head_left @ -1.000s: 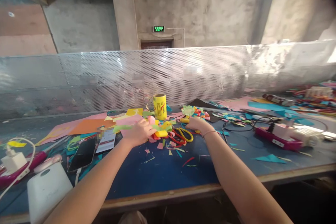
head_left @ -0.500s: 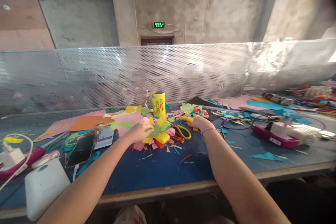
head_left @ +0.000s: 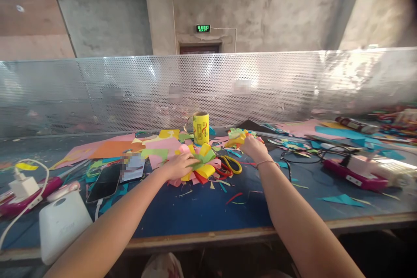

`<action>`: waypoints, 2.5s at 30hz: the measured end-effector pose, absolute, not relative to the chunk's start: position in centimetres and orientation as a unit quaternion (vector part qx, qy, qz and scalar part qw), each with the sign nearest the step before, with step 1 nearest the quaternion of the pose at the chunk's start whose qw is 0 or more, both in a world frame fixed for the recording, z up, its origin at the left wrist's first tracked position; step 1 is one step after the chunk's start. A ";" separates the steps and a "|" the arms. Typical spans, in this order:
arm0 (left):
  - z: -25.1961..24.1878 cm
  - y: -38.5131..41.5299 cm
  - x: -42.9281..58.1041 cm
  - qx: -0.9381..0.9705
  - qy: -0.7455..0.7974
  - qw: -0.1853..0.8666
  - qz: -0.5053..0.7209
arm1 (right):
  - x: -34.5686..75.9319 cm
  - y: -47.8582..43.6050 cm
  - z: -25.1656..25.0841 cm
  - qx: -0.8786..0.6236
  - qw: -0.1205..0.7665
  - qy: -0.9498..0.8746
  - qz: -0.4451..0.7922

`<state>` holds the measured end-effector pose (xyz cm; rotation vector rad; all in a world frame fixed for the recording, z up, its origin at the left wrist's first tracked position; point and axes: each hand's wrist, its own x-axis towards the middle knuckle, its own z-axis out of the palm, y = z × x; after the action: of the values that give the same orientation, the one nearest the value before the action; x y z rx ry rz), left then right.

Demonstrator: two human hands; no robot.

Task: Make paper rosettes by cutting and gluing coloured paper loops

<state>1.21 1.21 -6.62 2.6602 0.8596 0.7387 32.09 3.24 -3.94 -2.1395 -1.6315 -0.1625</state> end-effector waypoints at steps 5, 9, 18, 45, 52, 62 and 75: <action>-6.0 0.5 1.9 0.926 0.343 0.055 0.151 | 30.0 1.6 -1.5 -0.763 0.302 -0.567 -0.074; -5.0 0.1 2.9 0.914 0.396 -0.005 0.084 | 28.9 1.2 -0.9 -0.744 0.358 -0.560 -0.067; -4.8 0.0 4.5 0.901 0.426 -0.020 0.078 | 28.2 1.8 -1.4 -0.692 0.387 -0.608 -0.034; -3.4 1.4 -1.6 0.877 0.469 -0.006 0.102 | 26.1 -1.4 0.7 -0.564 0.263 -0.741 0.251; -3.6 1.5 -1.8 0.866 0.492 0.019 0.091 | 26.4 -1.0 0.2 -0.583 0.212 -0.774 0.125; -3.5 1.6 -1.8 0.866 0.473 0.086 0.139 | 27.2 0.0 -0.4 -0.590 0.191 -0.783 0.049; -5.2 3.6 -0.9 0.768 0.546 0.107 0.316 | 26.6 -0.7 -0.3 -0.574 0.197 -0.794 0.042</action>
<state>-0.91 3.62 -5.24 2.2617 1.6090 0.9319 26.62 -0.68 -0.32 -1.6072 -2.2230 0.1163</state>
